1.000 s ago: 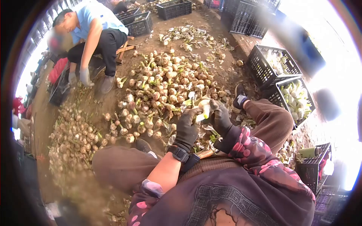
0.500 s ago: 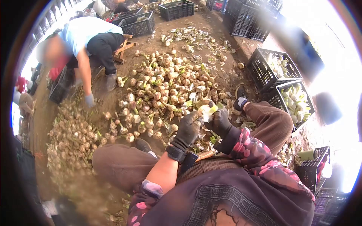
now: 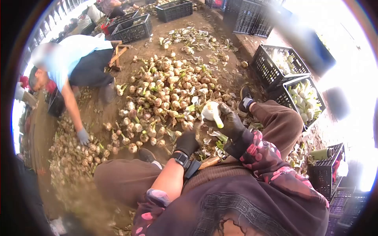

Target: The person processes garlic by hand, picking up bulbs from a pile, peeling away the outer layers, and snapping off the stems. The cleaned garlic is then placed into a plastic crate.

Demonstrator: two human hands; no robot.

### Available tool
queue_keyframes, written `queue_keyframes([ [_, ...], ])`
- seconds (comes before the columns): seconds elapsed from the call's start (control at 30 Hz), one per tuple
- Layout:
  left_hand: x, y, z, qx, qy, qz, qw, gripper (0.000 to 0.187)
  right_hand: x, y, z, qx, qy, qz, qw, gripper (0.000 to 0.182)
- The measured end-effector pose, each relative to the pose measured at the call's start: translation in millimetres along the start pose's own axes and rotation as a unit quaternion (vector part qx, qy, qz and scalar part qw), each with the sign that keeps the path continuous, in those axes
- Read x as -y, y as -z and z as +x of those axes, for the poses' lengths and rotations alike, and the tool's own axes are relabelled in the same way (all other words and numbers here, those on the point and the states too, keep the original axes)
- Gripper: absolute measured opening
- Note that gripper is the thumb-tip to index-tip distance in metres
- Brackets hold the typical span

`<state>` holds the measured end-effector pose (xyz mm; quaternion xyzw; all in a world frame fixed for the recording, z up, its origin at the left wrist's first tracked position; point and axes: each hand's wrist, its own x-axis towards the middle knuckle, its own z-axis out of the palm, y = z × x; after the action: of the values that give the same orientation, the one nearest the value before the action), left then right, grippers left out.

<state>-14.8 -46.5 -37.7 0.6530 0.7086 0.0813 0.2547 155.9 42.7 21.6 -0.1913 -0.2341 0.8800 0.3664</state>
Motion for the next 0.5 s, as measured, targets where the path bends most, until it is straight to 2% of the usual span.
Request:
queue_keyframes([
  [0.03, -4.0, 18.9, -2.1, 0.003, 0.026, -0.037, 0.999, 0.039, -2.3, 7.9, 4.0, 0.002, -0.003, 0.024, 1.0, 0.045],
  [0.07, -11.0, 32.4, -2.8, 0.016, 0.09, -0.067, 0.994, 0.033, -3.5, 16.6, 8.3, 0.01, 0.003, 0.02, 1.0, 0.041],
  [0.1, -12.7, 35.7, -5.6, 0.016, 0.094, -0.069, 0.993, 0.033, -5.6, 24.3, 9.5, 0.01, -0.001, 0.019, 1.0, 0.041],
  [0.13, -13.7, 38.0, -7.7, 0.03, 0.11, -0.248, 0.962, 0.034, -7.0, 25.8, 10.7, 0.013, 0.035, -0.014, 0.999, 0.039],
  [0.17, -13.8, 38.8, -9.2, 0.042, 0.121, -0.417, 0.9, 0.035, -8.3, 27.7, 12.2, 0.015, 0.072, -0.046, 0.996, 0.037],
  [0.2, -13.3, 37.5, -8.9, 0.04, 0.123, -0.417, 0.9, 0.035, -10.3, 37.5, 17.0, 0.013, 0.068, -0.034, 0.997, 0.034],
  [0.27, -10.7, 27.0, -2.7, -0.055, 0.121, -0.349, 0.928, 0.038, -11.8, 22.4, 11.9, -0.005, 0.086, -0.068, 0.994, 0.03],
  [0.37, -11.1, 33.4, 1.8, -0.177, 0.057, -0.294, 0.938, 0.034, -12.3, 22.0, 9.3, -0.015, 0.107, -0.147, 0.983, 0.03],
  [0.43, -15.5, 52.5, -5.8, 0.025, 0.132, -0.104, 0.985, 0.039, -13.8, 21.7, 8.6, -0.02, 0.121, -0.184, 0.975, 0.032],
  [0.5, -9.9, 40.1, -1.7, 0.039, 0.105, -0.066, 0.992, 0.042, -16.7, 29.7, 13.3, -0.013, 0.127, -0.2, 0.971, 0.032],
])
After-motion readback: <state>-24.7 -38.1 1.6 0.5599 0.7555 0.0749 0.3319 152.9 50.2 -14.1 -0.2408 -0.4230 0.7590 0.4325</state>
